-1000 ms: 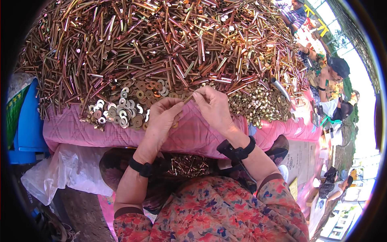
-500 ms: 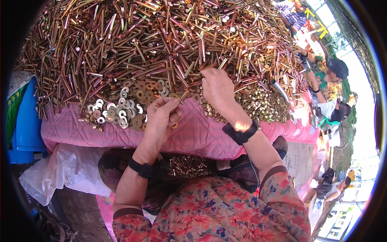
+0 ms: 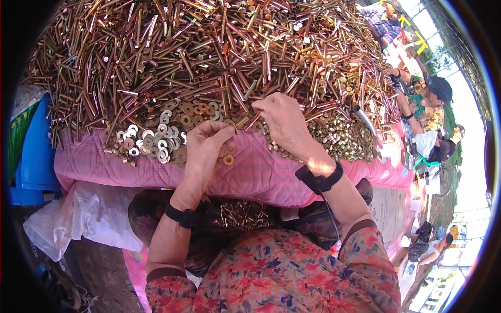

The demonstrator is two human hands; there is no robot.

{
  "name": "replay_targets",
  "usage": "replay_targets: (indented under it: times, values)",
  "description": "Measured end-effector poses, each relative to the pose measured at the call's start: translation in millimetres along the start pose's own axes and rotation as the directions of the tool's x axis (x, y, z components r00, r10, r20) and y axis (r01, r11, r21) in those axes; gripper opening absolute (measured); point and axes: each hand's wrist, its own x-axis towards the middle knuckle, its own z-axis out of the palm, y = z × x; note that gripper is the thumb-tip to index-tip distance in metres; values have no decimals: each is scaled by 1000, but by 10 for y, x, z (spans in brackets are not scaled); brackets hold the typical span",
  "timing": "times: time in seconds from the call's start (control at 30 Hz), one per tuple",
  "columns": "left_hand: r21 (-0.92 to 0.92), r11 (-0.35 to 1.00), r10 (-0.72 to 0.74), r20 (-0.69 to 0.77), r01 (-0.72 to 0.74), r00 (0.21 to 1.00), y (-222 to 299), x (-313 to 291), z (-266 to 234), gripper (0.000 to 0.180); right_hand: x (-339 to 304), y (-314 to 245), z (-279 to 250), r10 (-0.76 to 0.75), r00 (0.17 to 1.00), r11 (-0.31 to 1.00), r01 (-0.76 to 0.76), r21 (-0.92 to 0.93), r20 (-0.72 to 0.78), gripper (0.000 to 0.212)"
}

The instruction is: Manually inserting small metal pins into washers and sorting them.

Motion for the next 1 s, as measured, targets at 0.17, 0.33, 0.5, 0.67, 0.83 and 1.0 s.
replay_targets:
  times: [0.17, 0.33, 0.5, 0.67, 0.83, 1.0]
  values:
    - [54, 997, 45, 27, -46, 999, 0, 11, -20, 6, -93, -149, -36, -2, 999, 982, -6, 191, 42, 27]
    - [148, 985, 67, 135, -87, 989, 12, 26, -84, 5, -147, -170, -28, -13, 1000, 960, 5, 280, 28, 24]
    - [95, 990, 98, 31, -101, 995, -48, 16, -16, 11, -104, -374, 21, -101, 995, 951, 96, 296, 2, 23]
    - [24, 996, -85, 73, 84, 994, 108, -63, 15, 15, -75, -571, 77, 114, 991, 765, -131, 631, 66, 23]
    - [-7, 1000, 15, 35, -15, 999, 9, 5, -106, 13, -181, -265, 49, 484, 875, 687, -392, 612, 17, 17]
    - [87, 992, 102, -62, -96, 993, 28, -11, -87, 8, -387, 37, 48, 328, 943, 940, -333, 82, 61, 12]
